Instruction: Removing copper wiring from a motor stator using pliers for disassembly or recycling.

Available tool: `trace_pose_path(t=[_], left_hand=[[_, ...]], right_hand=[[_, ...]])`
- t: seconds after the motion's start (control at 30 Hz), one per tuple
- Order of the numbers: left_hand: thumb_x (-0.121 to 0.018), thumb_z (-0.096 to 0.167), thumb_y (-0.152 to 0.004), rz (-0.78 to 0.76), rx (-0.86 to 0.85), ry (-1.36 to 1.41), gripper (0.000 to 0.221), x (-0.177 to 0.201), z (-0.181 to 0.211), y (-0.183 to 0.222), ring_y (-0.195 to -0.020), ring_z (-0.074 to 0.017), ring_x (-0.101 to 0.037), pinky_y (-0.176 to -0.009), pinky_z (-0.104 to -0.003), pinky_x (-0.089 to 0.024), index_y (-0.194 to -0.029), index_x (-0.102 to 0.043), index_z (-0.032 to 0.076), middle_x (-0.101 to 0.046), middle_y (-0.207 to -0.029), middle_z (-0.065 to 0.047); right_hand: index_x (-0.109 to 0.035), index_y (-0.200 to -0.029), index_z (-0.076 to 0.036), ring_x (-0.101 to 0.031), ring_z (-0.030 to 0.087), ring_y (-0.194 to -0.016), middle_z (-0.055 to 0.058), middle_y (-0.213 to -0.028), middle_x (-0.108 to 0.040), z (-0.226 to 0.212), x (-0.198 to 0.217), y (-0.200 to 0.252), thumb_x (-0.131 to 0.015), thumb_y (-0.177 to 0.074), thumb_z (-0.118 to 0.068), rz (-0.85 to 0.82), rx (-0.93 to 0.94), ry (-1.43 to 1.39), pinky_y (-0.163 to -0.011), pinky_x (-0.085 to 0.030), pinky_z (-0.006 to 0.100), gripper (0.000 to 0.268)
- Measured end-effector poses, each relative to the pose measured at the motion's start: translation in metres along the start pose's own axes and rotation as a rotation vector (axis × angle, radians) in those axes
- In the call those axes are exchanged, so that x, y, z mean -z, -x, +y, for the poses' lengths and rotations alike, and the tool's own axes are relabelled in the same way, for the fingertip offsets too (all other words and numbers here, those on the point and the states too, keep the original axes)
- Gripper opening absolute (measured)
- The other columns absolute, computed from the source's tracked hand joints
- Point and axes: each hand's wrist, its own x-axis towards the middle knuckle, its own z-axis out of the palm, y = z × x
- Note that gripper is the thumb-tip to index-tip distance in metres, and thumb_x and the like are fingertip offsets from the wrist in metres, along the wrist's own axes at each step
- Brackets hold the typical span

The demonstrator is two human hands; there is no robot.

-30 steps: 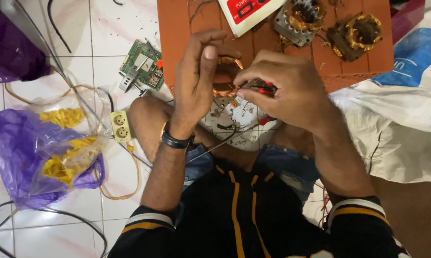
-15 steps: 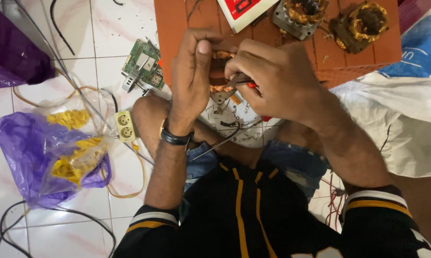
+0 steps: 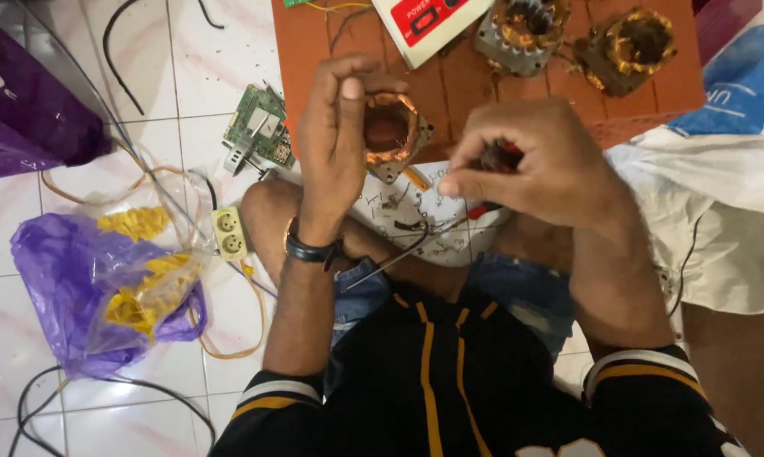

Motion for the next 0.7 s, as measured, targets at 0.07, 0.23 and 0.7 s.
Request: trace_pose_path(t=[0.07,0.23,0.7], left_hand=[[-0.037,0.029,-0.115,-0.003,0.001,-0.001,0.030,0.000,-0.001,0.002,-0.107,-0.0216,-0.072,-0.097,-0.032,-0.059,-0.129,-0.048,0.005,-0.067,-0.114,-0.012],[-0.040,0.023,-0.114,0.018,-0.004,-0.097,0.024,0.000,0.002,0.004,-0.109,-0.0157,-0.066,-0.101,-0.031,-0.054,-0.126,-0.054,0.009,-0.069,-0.121,-0.007],[-0.093,0.029,-0.078,-0.043,-0.029,-0.818,0.074,-0.008,0.036,0.024,-0.108,-0.0315,-0.056,-0.100,-0.046,-0.046,-0.132,-0.051,0.000,-0.059,-0.118,-0.014]], right_hand=[[-0.068,-0.081,-0.005,-0.038,0.006,-0.043,0.001,-0.064,-0.061,0.016,-0.012,0.011,-0.080,-0.086,-0.016,-0.006,0.086,-0.058,-0.039,-0.026,0.023,0.017],[-0.069,-0.109,-0.002,-0.045,0.005,-0.047,0.005,-0.079,-0.072,0.019,-0.042,0.045,-0.072,-0.090,-0.016,-0.026,-0.074,-0.237,-0.042,-0.030,0.020,0.024],[-0.056,-0.125,0.001,-0.058,0.017,-0.061,0.009,-0.081,-0.059,0.089,-0.187,0.146,-0.072,-0.087,-0.019,0.197,-0.851,-0.895,-0.059,-0.046,0.029,0.045]])
